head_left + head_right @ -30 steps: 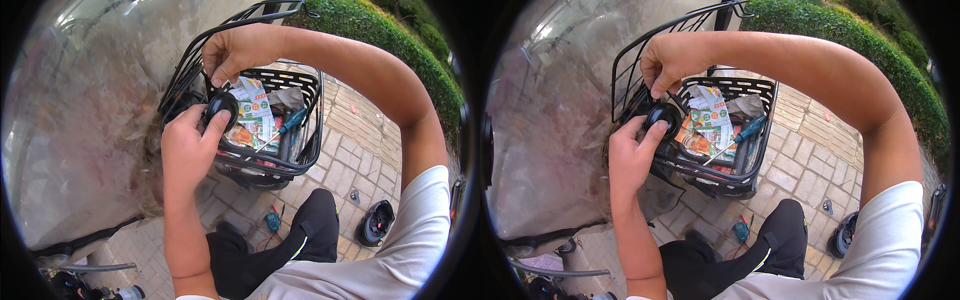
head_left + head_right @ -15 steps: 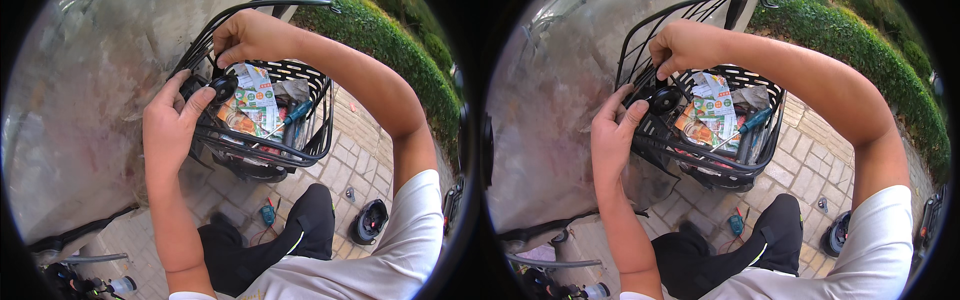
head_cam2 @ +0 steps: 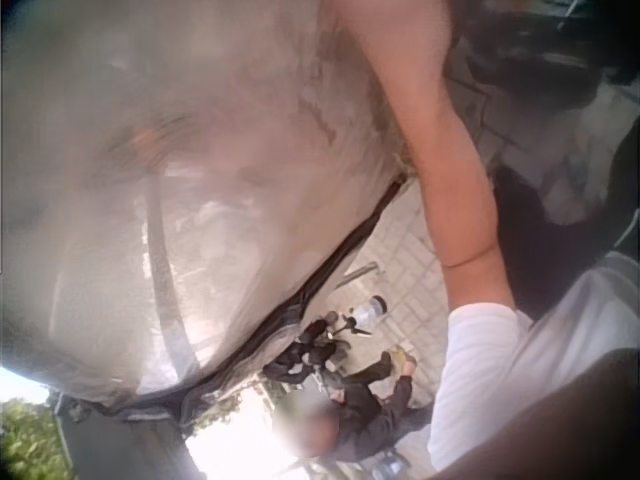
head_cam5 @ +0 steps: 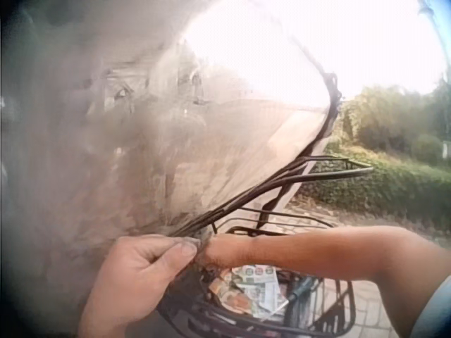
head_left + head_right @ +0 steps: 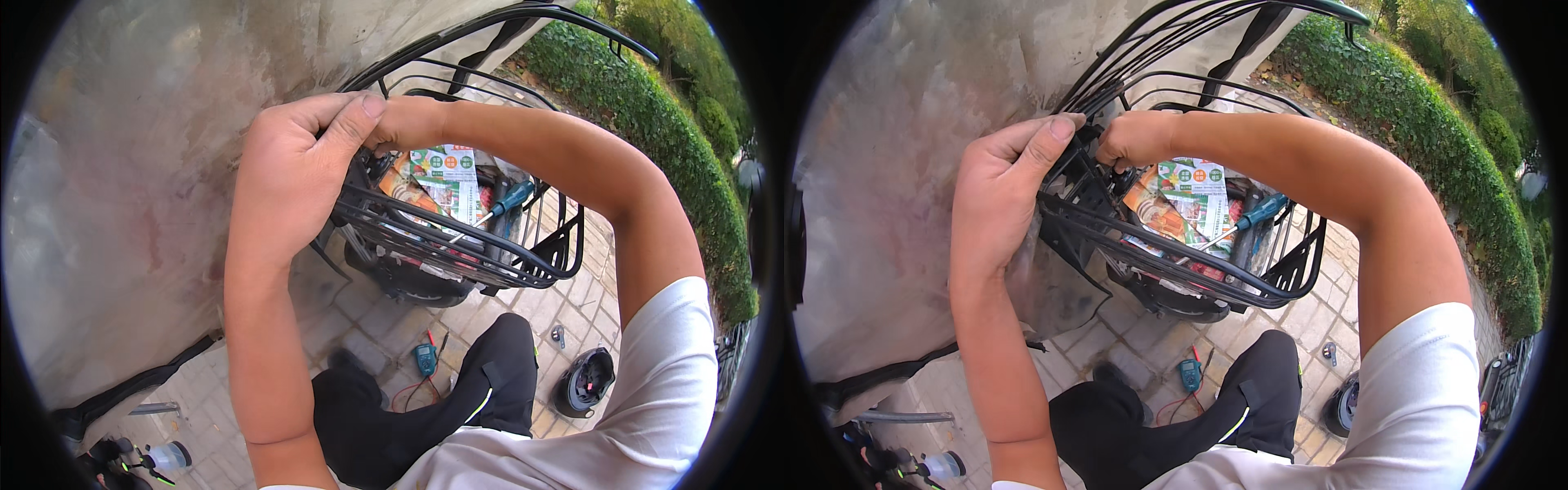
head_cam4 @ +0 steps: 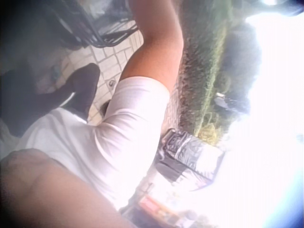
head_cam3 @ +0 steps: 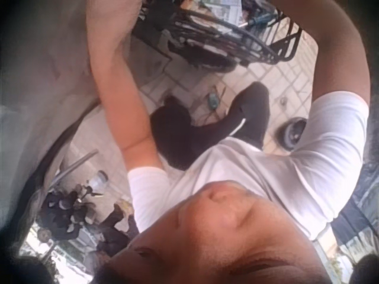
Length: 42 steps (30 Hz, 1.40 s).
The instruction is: The person retrieves a small part from a cluttered workshop and walks outside to a parked scooter. They attach the part to the scooter's front basket area, then use a screwdriver and a multimeter to work on the basket's wiring and connections.
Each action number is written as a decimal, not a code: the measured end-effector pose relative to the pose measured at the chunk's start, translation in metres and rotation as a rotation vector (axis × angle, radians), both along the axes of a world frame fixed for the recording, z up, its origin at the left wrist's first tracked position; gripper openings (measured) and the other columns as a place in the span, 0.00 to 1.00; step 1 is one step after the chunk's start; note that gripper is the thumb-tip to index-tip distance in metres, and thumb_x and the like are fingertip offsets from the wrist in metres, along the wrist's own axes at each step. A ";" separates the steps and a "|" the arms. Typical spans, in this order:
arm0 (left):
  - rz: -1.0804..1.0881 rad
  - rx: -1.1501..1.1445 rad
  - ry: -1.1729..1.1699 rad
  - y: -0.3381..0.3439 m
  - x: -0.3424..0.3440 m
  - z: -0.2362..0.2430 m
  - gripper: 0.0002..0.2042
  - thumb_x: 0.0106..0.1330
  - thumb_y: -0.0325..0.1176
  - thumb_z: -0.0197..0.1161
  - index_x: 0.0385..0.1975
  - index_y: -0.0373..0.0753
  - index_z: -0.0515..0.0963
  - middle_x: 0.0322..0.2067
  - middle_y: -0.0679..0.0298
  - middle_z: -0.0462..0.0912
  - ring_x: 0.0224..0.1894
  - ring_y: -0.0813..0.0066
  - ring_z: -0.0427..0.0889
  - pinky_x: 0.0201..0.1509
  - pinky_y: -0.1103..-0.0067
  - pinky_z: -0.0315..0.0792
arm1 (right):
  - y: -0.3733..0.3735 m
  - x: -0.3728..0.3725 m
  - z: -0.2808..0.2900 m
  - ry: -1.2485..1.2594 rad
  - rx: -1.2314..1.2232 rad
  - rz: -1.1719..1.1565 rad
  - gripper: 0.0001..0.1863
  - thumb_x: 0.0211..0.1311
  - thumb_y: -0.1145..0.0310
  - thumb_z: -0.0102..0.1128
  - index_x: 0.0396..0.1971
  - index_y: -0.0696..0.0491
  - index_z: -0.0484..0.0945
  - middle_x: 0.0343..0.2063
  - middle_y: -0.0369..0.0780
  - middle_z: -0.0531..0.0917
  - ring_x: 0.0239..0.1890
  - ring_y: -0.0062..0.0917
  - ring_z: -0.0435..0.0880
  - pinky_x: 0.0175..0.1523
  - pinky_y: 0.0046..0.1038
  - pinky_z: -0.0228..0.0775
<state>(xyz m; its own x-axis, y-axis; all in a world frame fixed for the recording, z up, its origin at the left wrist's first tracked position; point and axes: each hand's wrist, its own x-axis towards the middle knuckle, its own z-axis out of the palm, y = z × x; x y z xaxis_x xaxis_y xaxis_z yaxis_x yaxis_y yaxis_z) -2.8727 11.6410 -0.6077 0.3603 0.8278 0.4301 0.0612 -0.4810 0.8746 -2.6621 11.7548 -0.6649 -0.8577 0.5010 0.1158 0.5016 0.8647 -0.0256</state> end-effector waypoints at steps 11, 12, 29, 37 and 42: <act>-0.054 0.077 0.013 0.006 -0.006 -0.009 0.16 0.65 0.39 0.64 0.39 0.30 0.83 0.26 0.65 0.79 0.31 0.81 0.72 0.37 0.81 0.67 | 0.038 0.000 -0.076 0.219 -0.095 -0.025 0.04 0.54 0.68 0.61 0.27 0.52 0.77 0.26 0.40 0.82 0.31 0.38 0.83 0.33 0.37 0.74; -0.052 0.122 0.046 0.007 -0.006 -0.011 0.14 0.65 0.38 0.64 0.38 0.30 0.83 0.21 0.66 0.77 0.27 0.82 0.70 0.32 0.81 0.66 | 0.039 0.000 -0.078 0.232 -0.129 -0.030 0.04 0.54 0.69 0.61 0.27 0.52 0.77 0.25 0.40 0.82 0.31 0.37 0.83 0.33 0.36 0.73; 0.057 -0.708 -0.813 -0.037 -0.048 -0.116 0.09 0.70 0.33 0.50 0.36 0.33 0.71 0.24 0.68 0.64 0.22 0.82 0.60 0.26 0.84 0.56 | 0.026 -0.001 -0.056 -0.015 -0.046 -0.026 0.10 0.58 0.66 0.61 0.32 0.57 0.75 0.30 0.46 0.81 0.39 0.43 0.80 0.42 0.41 0.70; 0.156 -0.869 -0.828 0.041 -0.032 -0.200 0.14 0.67 0.18 0.44 0.50 0.28 0.69 0.47 0.56 0.75 0.48 0.68 0.77 0.57 0.73 0.73 | 0.028 -0.004 -0.056 -0.106 0.142 0.057 0.07 0.54 0.70 0.59 0.32 0.55 0.78 0.31 0.41 0.85 0.37 0.36 0.84 0.37 0.36 0.76; 0.186 -0.703 -0.711 0.069 -0.024 -0.221 0.10 0.71 0.23 0.49 0.50 0.30 0.70 0.49 0.57 0.77 0.49 0.70 0.79 0.56 0.74 0.74 | 0.028 -0.006 -0.065 -0.127 0.067 -0.103 0.10 0.58 0.68 0.54 0.38 0.52 0.79 0.31 0.40 0.85 0.37 0.35 0.85 0.39 0.35 0.76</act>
